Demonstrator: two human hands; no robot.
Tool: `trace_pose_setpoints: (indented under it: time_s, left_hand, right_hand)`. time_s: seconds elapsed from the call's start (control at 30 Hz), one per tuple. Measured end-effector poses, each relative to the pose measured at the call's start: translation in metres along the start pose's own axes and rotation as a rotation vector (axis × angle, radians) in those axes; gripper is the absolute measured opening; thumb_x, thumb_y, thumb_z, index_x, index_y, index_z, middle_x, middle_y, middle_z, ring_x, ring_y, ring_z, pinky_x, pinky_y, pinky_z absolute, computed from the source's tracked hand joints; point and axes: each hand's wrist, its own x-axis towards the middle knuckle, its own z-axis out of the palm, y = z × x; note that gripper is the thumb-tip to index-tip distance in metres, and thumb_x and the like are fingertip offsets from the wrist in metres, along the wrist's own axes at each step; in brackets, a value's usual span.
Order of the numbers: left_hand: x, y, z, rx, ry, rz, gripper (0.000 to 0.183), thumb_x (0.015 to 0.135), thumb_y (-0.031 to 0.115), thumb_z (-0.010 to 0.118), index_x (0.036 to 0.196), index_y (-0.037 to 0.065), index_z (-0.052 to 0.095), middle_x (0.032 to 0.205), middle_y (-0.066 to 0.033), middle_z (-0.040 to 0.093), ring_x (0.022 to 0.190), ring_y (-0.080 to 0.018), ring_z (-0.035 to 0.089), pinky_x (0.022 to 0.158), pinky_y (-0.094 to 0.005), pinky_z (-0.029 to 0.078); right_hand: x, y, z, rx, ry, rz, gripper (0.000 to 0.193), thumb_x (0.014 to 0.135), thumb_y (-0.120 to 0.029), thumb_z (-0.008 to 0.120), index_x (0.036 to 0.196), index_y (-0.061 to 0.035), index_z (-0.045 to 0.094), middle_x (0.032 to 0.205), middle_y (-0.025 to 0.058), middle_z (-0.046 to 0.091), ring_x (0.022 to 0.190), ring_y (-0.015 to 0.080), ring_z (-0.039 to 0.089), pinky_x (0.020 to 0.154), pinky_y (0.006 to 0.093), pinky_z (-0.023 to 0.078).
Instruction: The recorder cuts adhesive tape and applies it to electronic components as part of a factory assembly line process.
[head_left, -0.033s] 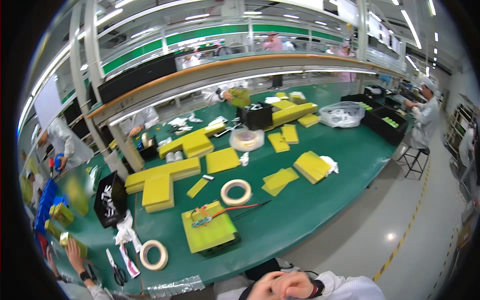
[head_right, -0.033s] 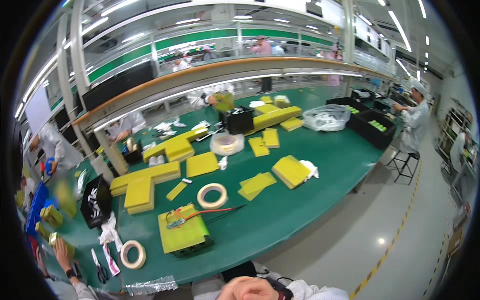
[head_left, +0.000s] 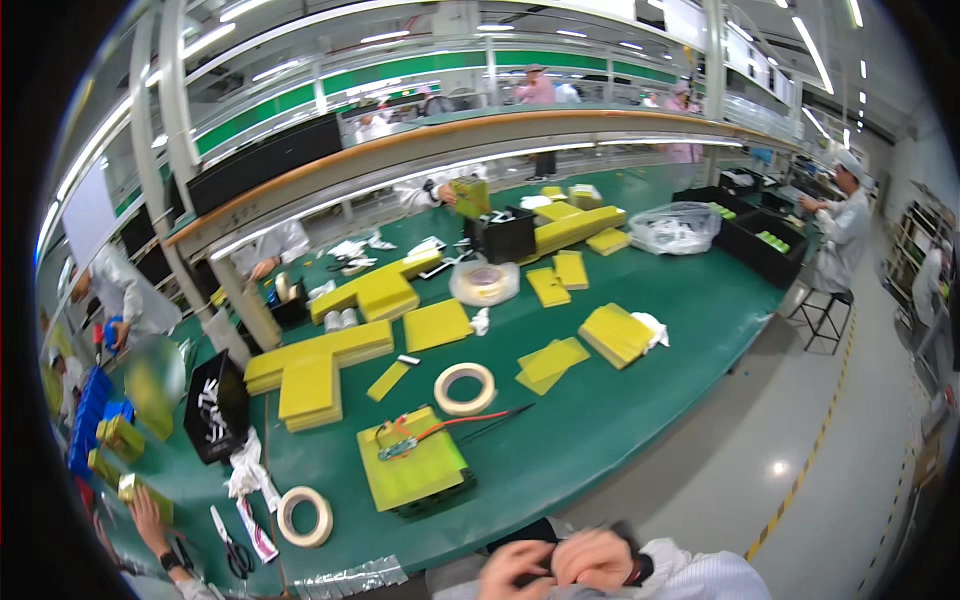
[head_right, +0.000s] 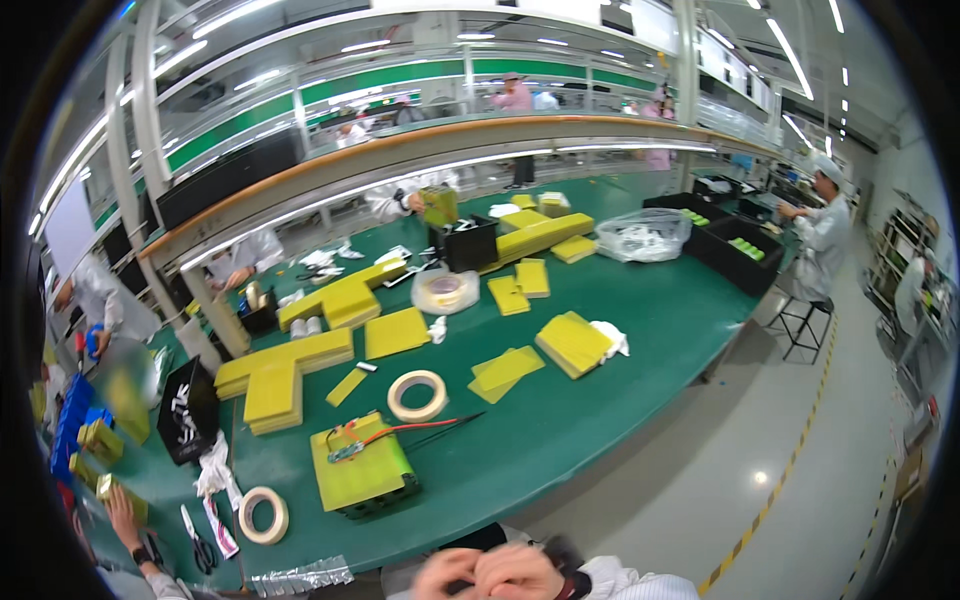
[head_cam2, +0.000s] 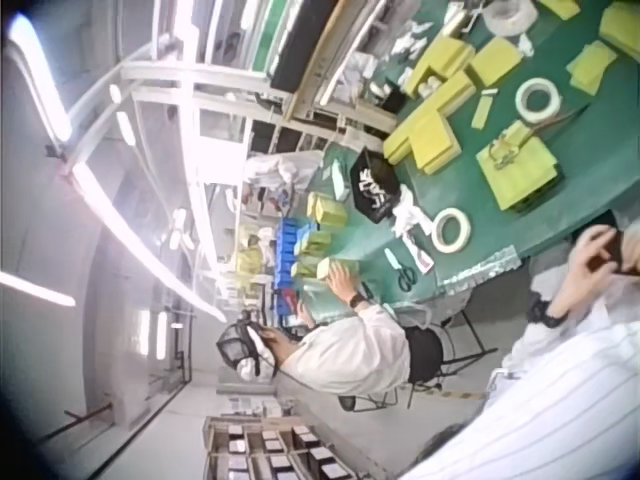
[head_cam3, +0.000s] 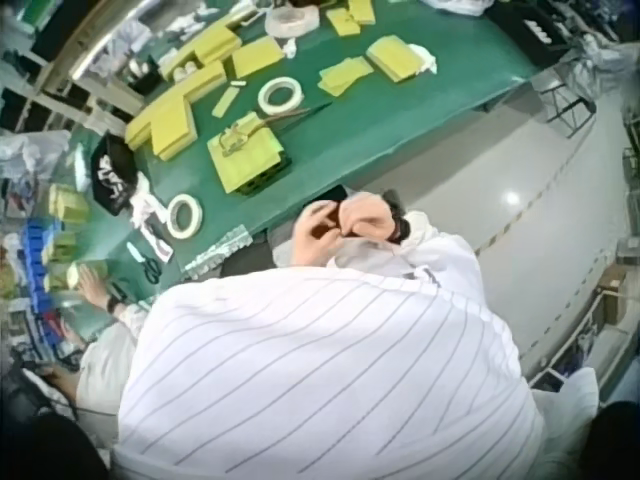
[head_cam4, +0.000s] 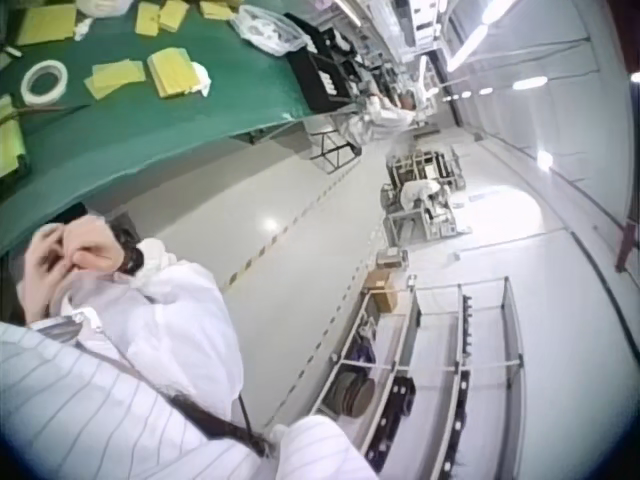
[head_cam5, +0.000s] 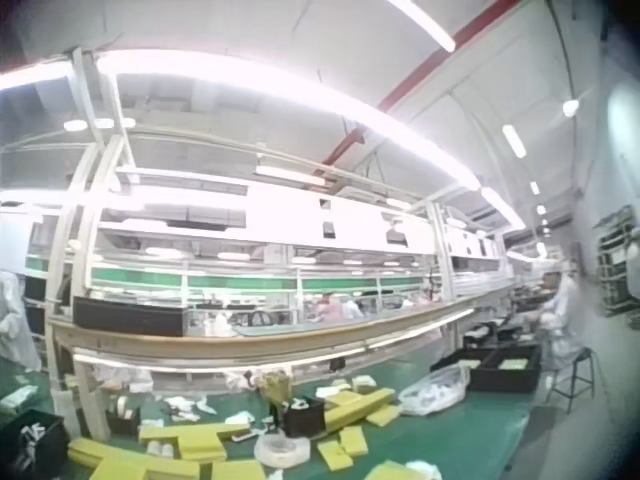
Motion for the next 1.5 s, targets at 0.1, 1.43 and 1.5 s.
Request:
trace_pose_setpoints:
  time_s: [0.1, 1.43, 1.5]
  left_hand:
    - [-0.008, 0.036, -0.067, 0.214, 0.555, 0.026, 0.027, 0.083, -0.001, 0.057, 0.111, -0.003, 0.059, 0.109, -0.0104, 0.055, 0.086, -0.0161, 0.055, 0.075, -0.0257, 0.044]
    - [0.258, -0.022, -0.318, 1.369, 0.675, -0.471, 0.126, 0.045, 0.066, 0.078, 0.145, 0.021, 0.016, 0.128, -0.0351, 0.035, 0.116, -0.0498, 0.035, 0.095, -0.0597, 0.026]
    - [0.262, -0.025, -0.313, 1.337, 0.727, -0.460, 0.123, 0.046, 0.065, 0.078, 0.144, 0.021, 0.020, 0.129, -0.0352, 0.034, 0.119, -0.0487, 0.033, 0.095, -0.0575, 0.027]
  right_hand:
    - [0.033, -0.026, -0.057, -1.167, 0.089, -0.203, 0.013, 0.065, -0.013, 0.070, 0.075, -0.0069, 0.064, 0.063, 0.0037, 0.058, 0.055, 0.0239, 0.056, 0.050, 0.0343, 0.043]
    - [0.136, 0.134, -0.154, -1.146, -0.138, 0.284, 0.027, 0.073, -0.012, 0.067, 0.099, -0.0126, 0.063, 0.092, 0.0012, 0.059, 0.087, 0.0191, 0.057, 0.098, 0.0548, 0.022]
    - [0.130, 0.133, -0.155, -1.167, -0.127, 0.314, 0.026, 0.072, -0.012, 0.067, 0.098, -0.0127, 0.063, 0.088, 0.0009, 0.059, 0.084, 0.0196, 0.056, 0.098, 0.0548, 0.023]
